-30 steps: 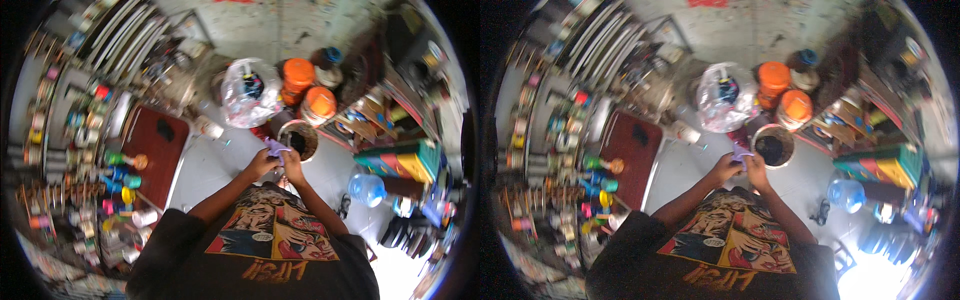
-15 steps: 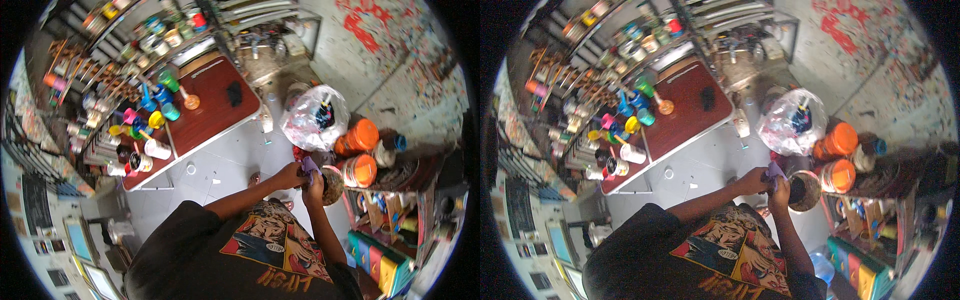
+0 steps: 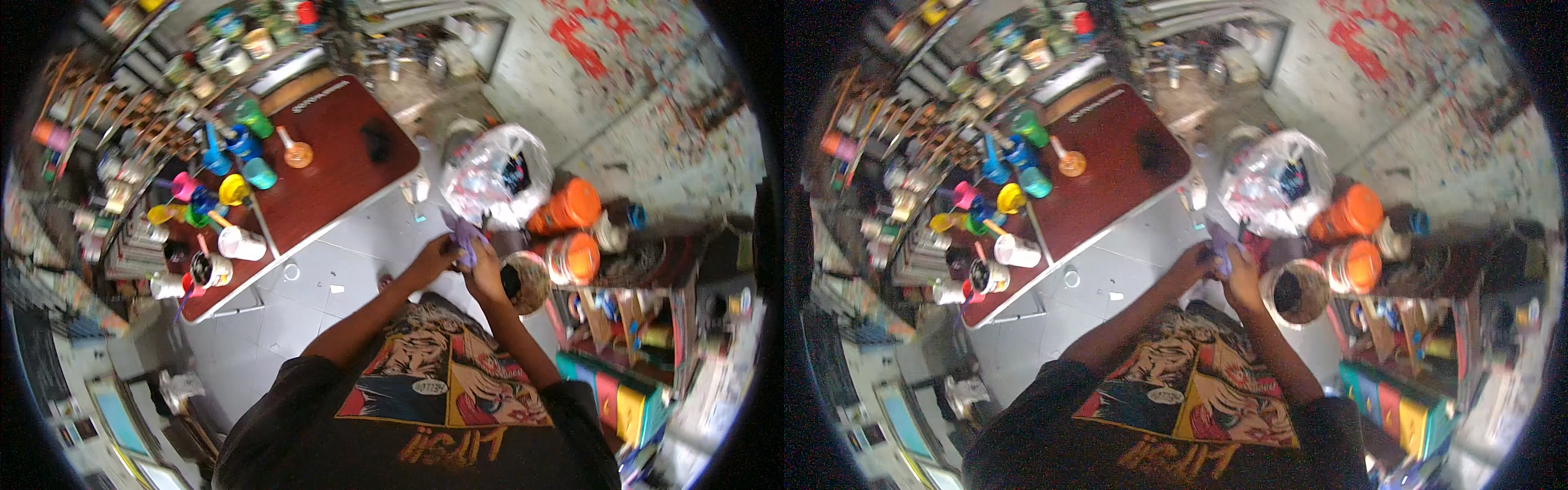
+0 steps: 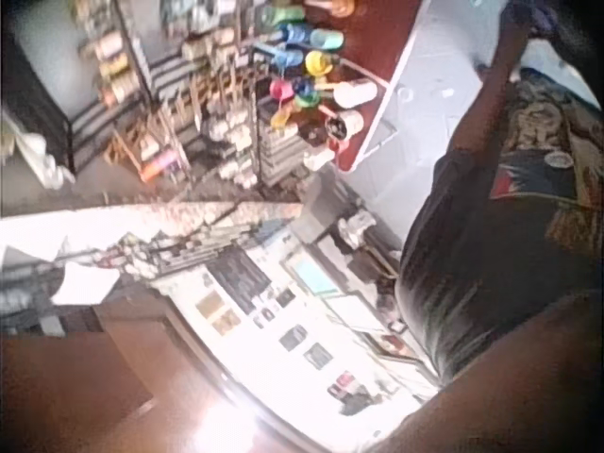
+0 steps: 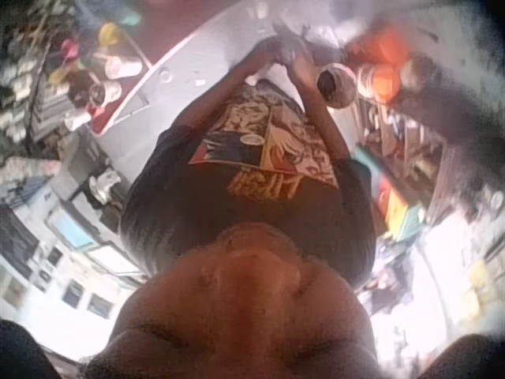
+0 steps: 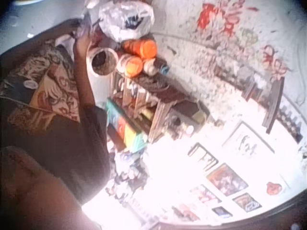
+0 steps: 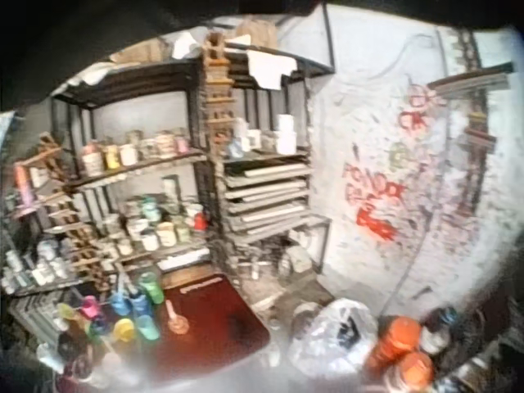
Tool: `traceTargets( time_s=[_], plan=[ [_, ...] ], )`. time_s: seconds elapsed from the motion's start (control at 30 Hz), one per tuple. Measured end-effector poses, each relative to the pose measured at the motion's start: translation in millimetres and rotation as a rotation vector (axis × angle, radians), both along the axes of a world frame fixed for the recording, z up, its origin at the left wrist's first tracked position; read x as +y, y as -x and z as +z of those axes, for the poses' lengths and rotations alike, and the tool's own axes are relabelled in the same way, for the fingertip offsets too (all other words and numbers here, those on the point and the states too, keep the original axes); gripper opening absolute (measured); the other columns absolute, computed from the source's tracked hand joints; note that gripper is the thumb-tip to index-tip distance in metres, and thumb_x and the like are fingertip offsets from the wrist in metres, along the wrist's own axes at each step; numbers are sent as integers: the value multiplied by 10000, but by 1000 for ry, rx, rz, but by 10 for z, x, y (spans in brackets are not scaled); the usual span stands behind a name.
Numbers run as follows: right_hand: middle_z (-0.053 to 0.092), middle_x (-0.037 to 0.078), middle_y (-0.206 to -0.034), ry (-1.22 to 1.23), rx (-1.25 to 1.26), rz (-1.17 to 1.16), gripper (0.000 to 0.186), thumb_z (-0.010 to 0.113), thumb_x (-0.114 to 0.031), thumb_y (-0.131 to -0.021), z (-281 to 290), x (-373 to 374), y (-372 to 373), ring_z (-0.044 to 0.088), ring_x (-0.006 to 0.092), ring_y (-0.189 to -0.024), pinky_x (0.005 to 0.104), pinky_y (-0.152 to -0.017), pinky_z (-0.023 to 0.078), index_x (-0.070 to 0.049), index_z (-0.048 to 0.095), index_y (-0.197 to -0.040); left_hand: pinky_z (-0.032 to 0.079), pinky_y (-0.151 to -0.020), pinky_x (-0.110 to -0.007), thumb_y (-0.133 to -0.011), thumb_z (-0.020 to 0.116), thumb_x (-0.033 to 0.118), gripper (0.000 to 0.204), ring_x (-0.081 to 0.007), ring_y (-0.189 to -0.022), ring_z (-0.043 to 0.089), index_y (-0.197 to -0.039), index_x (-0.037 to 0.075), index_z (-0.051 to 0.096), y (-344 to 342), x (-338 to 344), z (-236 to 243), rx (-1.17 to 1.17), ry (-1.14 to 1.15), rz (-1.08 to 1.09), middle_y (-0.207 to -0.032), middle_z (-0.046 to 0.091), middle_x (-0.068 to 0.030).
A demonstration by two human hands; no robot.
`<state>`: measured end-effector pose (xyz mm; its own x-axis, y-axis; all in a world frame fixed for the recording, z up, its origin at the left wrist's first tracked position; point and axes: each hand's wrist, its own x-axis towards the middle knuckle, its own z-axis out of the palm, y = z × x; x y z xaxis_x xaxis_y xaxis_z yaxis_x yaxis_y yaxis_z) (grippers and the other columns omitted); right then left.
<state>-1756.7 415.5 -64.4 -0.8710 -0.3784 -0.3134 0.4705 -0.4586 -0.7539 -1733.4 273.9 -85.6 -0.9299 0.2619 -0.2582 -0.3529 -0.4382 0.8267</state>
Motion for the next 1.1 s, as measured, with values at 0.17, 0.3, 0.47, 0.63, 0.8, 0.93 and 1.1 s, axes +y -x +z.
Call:
traceTargets(
  time_s=[0.17,0.3,0.47,0.63,0.8,0.93,1.1],
  plan=[
    [607,48,-911,-126,-88,-185,242,521,-204,-923,23,29,15,611,132,-797,264,-622,514,-26,562,-1082,495,-706,-280,-801,620,50,211,-135,-793,588,-1002,-14,613,101,-37,131,430,576,2,-870,631,-68],
    [603,121,-797,-857,517,-298,257,562,-177,-874,-323,207,-107,613,233,-747,364,-636,491,17,545,-1041,490,-632,-272,-799,643,82,148,-130,-707,603,-910,-15,629,128,182,158,268,671,-112,-720,614,-69],
    [570,256,-898,-1050,627,-393,259,553,-127,-805,-367,627,-460,570,422,-827,457,-726,456,26,531,-1012,480,-508,-261,-887,569,112,140,-117,-654,604,-855,-20,600,-11,684,-121,-78,241,-165,-789,631,-73],
    [536,217,-968,-1146,637,-279,279,563,-168,-798,-394,1104,-757,568,402,-876,468,-747,486,-11,525,-1025,458,-924,-394,-953,422,288,365,-236,-1059,568,-1209,35,489,-207,1141,-241,-529,-98,-264,-1125,578,-97],
    [500,166,-1007,-1238,563,-105,276,586,-154,-800,-316,1666,-1058,599,367,-857,453,-720,517,-33,515,-1038,502,-746,-302,-937,471,281,236,-156,-800,611,-1028,89,573,-302,1713,-357,-618,-15,-236,-898,623,-33],
    [507,174,-982,-1206,568,-189,313,641,-103,-766,-414,2103,-1315,593,378,-834,449,-691,514,-26,523,-1045,515,-774,-334,-938,461,222,217,-174,-853,611,-1051,60,552,-437,2086,-572,-622,101,-353,-950,618,-68],
    [500,168,-1058,-1183,541,-88,391,632,-144,-779,-638,2449,-1589,583,379,-927,444,-765,502,-36,498,-1129,524,-658,-312,-920,455,215,198,-153,-757,602,-1007,69,557,-673,2547,-587,-686,111,-345,-886,602,-55]
  ],
)
